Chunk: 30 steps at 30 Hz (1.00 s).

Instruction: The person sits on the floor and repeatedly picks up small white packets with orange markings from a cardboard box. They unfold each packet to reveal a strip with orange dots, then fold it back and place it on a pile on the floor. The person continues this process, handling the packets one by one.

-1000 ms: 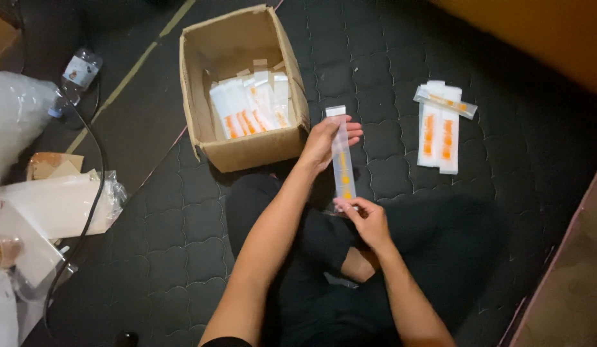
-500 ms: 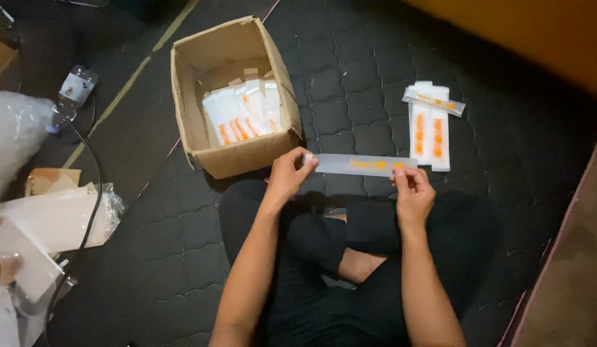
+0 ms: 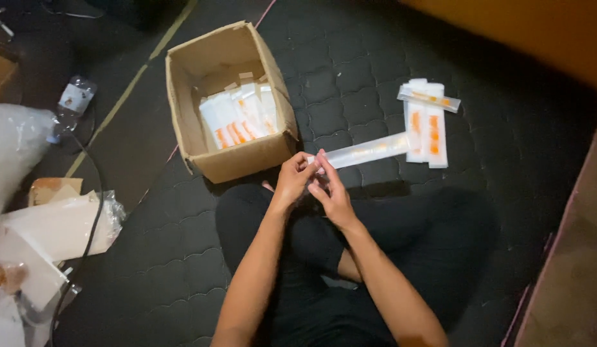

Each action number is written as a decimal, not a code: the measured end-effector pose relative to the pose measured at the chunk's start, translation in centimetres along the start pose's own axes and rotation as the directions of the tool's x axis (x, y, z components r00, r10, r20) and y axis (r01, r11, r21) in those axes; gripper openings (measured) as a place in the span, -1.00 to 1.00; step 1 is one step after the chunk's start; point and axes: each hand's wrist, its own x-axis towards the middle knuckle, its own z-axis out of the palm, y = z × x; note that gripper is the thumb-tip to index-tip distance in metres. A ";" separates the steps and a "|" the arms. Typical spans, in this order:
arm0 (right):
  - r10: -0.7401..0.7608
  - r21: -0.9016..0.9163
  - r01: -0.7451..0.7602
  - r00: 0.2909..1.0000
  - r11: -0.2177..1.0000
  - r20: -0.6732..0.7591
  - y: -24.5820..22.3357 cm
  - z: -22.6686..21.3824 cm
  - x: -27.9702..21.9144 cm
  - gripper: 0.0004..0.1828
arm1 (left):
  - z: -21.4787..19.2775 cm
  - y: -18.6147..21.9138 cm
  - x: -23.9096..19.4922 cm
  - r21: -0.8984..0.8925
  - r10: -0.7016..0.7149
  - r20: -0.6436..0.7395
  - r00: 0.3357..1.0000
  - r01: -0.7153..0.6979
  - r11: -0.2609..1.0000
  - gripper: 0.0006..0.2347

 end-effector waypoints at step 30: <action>-0.036 0.202 0.134 0.903 0.970 -0.428 -0.9 -10.3 1.5 -0.41 | -1.9 -1.4 1.6 -0.079 -0.046 -0.188 0.981 0.032 0.996 -0.90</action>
